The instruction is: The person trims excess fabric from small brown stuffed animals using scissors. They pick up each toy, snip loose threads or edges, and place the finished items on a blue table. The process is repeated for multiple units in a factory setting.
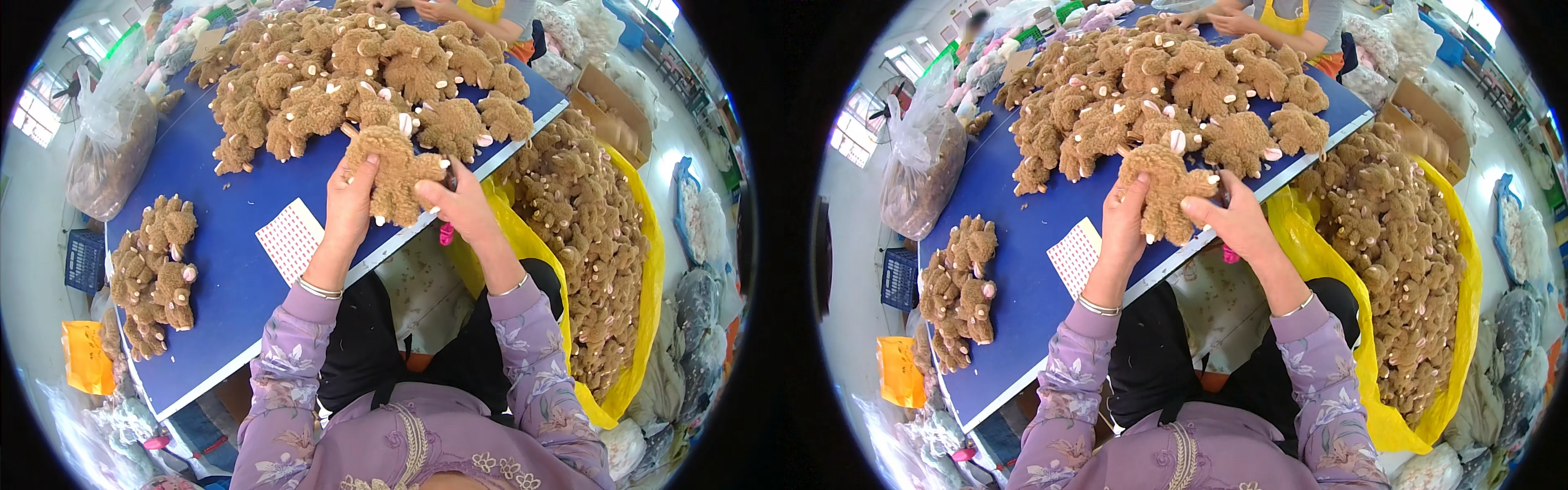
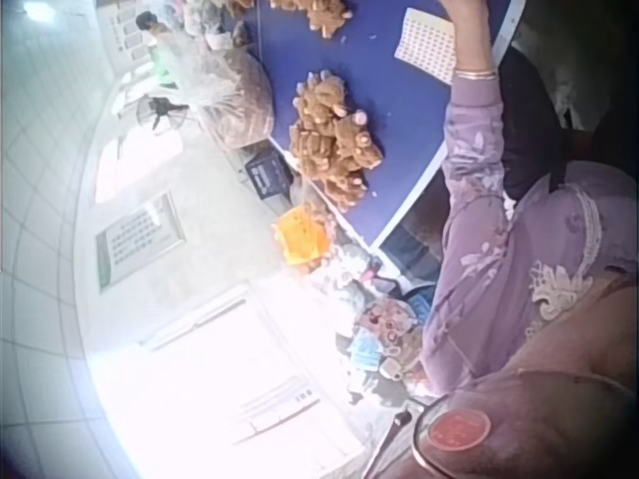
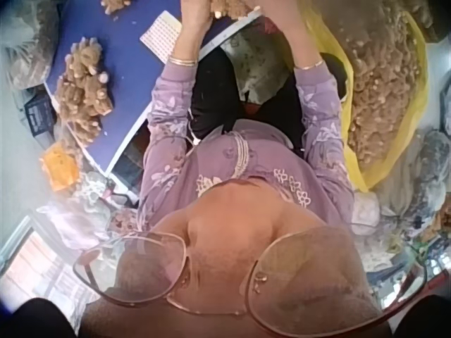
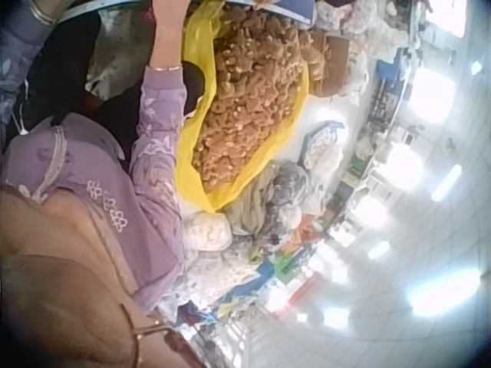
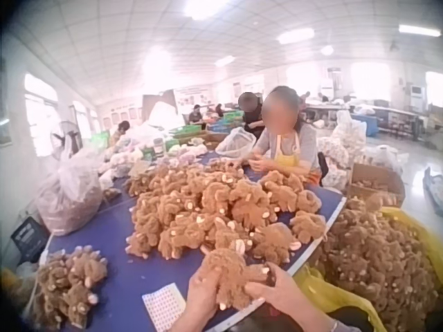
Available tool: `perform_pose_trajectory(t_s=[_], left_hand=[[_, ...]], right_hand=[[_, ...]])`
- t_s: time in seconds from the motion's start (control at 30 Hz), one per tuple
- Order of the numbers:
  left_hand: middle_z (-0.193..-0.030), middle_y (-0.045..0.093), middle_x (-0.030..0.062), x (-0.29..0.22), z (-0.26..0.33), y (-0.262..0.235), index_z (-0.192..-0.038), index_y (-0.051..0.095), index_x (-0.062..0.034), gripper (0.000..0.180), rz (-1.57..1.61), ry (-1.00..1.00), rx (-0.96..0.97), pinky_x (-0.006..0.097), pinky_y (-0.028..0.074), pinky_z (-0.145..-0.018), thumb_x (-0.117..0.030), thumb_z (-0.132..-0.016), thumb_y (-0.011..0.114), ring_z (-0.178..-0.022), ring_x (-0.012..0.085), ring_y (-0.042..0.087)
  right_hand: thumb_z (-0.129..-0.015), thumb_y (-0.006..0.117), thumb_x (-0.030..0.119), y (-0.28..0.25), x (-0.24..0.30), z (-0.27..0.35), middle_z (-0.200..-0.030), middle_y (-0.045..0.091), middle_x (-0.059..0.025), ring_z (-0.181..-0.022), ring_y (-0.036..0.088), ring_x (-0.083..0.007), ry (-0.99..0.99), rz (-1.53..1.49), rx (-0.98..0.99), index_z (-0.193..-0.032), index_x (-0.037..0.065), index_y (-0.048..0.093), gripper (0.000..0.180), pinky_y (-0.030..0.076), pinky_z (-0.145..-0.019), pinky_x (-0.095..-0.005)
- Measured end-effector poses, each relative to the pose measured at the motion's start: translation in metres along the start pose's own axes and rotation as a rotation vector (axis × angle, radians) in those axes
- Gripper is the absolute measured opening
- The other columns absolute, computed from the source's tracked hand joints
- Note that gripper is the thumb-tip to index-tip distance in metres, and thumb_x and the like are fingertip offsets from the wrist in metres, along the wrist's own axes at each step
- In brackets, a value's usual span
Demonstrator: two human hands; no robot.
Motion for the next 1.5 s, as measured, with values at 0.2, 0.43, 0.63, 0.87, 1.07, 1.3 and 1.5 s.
perform_pose_trajectory(t_s=[0.2, 0.43, 0.63, 0.87, 1.07, 1.3, 1.5], left_hand=[[-0.106, 0.064, 0.0084, 0.006, 0.003, 0.0, -0.117, 0.054, 0.0022, 0.03, -0.017, -0.096, -0.002, 0.029, 0.05, -0.081, -0.02, -0.096, 0.055, -0.092, 0.0147, 0.062], [-0.108, 0.062, 0.0121, 0.009, 0.008, 0.001, -0.118, 0.052, 0.0039, 0.032, 0.091, -0.259, 0.0, 0.034, 0.051, -0.084, -0.021, -0.098, 0.049, -0.097, 0.0205, 0.062], [-0.109, 0.061, 0.0126, 0.007, 0.011, 0.003, -0.119, 0.05, 0.0037, 0.032, 0.128, -0.248, 0.024, 0.036, 0.051, -0.085, -0.02, -0.098, 0.048, -0.098, 0.0218, 0.062], [-0.109, 0.061, 0.0126, 0.006, 0.01, 0.002, -0.118, 0.051, 0.0032, 0.031, 0.135, -0.271, -0.018, 0.036, 0.052, -0.084, -0.02, -0.098, 0.047, -0.097, 0.0218, 0.062], [-0.109, 0.061, 0.0128, 0.009, 0.009, -0.001, -0.118, 0.05, 0.0035, 0.032, 0.092, -0.301, -0.063, 0.035, 0.052, -0.083, -0.021, -0.099, 0.046, -0.096, 0.0214, 0.062], [-0.114, 0.061, 0.0125, 0.006, 0.012, 0.003, -0.121, 0.05, 0.0035, 0.035, 0.142, -0.281, 0.043, 0.036, 0.05, -0.088, -0.024, -0.099, 0.046, -0.102, 0.0215, 0.062], [-0.111, 0.062, 0.0096, -0.061, 0.029, -0.026, -0.122, 0.051, 0.0035, 0.039, 0.009, -0.068, 0.081, 0.031, 0.05, -0.089, -0.014, -0.089, 0.063, -0.099, 0.0179, 0.061]], right_hand=[[-0.082, 0.069, 0.007, 0.012, -0.011, 0.002, -0.104, 0.063, -0.0047, -0.094, 0.056, -0.0097, 0.016, -0.052, 0.131, -0.111, -0.002, 0.056, 0.033, 0.047, -0.085, -0.028], [-0.084, 0.068, 0.009, 0.009, -0.009, 0.004, -0.1, 0.064, -0.0038, -0.091, 0.057, -0.0096, -0.071, 0.009, 0.168, -0.112, -0.003, 0.056, 0.033, 0.048, -0.083, -0.0281], [-0.083, 0.069, 0.01, 0.008, -0.004, 0.006, -0.096, 0.064, -0.0032, -0.089, 0.056, -0.0083, -0.026, 0.037, 0.166, -0.107, -0.002, 0.057, 0.029, 0.048, -0.081, -0.0281], [-0.084, 0.069, 0.01, 0.009, -0.008, 0.001, -0.098, 0.062, -0.0016, -0.09, 0.053, -0.0068, -0.047, 0.035, 0.19, -0.105, -0.001, 0.058, 0.027, 0.047, -0.08, -0.0264], [-0.085, 0.067, 0.01, 0.012, -0.012, 0.002, -0.099, 0.061, -0.0003, -0.089, 0.053, -0.0059, -0.022, 0.06, 0.218, -0.109, -0.001, 0.057, 0.028, 0.047, -0.079, -0.0259], [-0.086, 0.065, 0.008, 0.007, -0.016, 0.0, -0.101, 0.062, -0.0014, -0.092, 0.055, -0.0066, -0.042, -0.052, 0.233, -0.111, -0.002, 0.056, 0.028, 0.047, -0.08, -0.025], [-0.092, 0.059, 0.019, 0.04, -0.012, 0.014, -0.088, 0.061, 0.0025, -0.071, 0.048, -0.0036, 0.101, 0.066, 0.236, -0.094, 0.005, 0.06, 0.014, 0.041, -0.063, -0.0207]])
Point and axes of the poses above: each hand's wrist, its own z-axis away from the middle knuckle, its own y-axis out of the palm, x = y × z, the point moved 7 cm from there along -z, towards the middle knuckle
